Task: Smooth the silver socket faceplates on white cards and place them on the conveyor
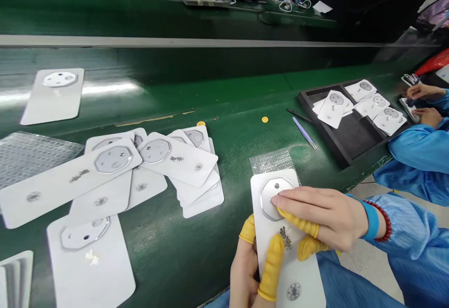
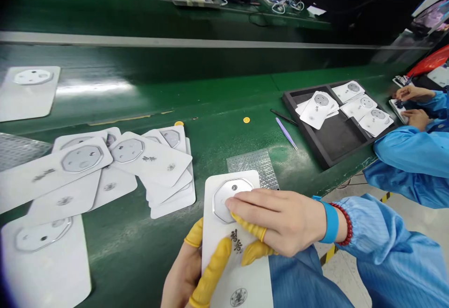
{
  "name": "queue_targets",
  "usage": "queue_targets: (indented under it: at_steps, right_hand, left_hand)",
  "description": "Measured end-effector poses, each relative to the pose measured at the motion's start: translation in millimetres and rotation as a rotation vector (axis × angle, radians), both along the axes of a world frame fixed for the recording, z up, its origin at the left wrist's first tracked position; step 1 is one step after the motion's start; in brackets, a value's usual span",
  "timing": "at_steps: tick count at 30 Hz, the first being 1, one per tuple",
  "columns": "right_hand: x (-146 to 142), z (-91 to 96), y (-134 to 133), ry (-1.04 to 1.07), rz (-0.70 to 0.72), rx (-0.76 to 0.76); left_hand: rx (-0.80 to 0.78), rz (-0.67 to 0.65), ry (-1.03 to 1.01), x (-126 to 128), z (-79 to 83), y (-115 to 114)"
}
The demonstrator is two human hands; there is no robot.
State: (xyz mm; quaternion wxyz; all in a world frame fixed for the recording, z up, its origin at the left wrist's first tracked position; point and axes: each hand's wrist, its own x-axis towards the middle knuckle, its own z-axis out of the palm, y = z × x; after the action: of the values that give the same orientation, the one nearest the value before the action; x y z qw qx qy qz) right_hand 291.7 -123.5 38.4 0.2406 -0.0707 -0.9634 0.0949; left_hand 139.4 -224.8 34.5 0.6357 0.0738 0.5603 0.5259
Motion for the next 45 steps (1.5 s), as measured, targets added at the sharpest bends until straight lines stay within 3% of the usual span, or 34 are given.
queue_targets:
  at_steps: [4,8,15,26,31,36,45]
  right_hand:
    - [-3.6,-9.2,5.0,0.115,0.009,-0.164]
    - [-4.3,-7.7,4.9,0.154,-0.013,-0.232]
    - [-2.2,2.3,6.3,0.121,0.019,-0.164]
    - [-3.0,5.8,7.8,0.072,0.041,-0.055]
    - [0.3,4.8,2.8,-0.008,0.035,0.045]
    - [0.9,1.8,-8.0,-0.095,-0.035,0.011]
    - [-6.6,-19.6,-8.4,0.247,-0.028,-0.165]
  left_hand:
    - [0.108,-0.005,-0.075,-3.8,0.2,12.8]
    - [0.134,0.006,-0.062,-2.1,4.7,16.9]
    - [0.011,0.016,0.004,1.2,11.4,10.8]
    - [0.023,-0.005,0.142,0.3,0.3,2.5]
    - [0.045,0.014,0.131,-0.5,-5.8,-1.6]
    - [0.059,-0.004,0.058,-1.5,-7.3,-4.1]
    - [0.069,0.015,0.002,2.0,6.2,4.4]
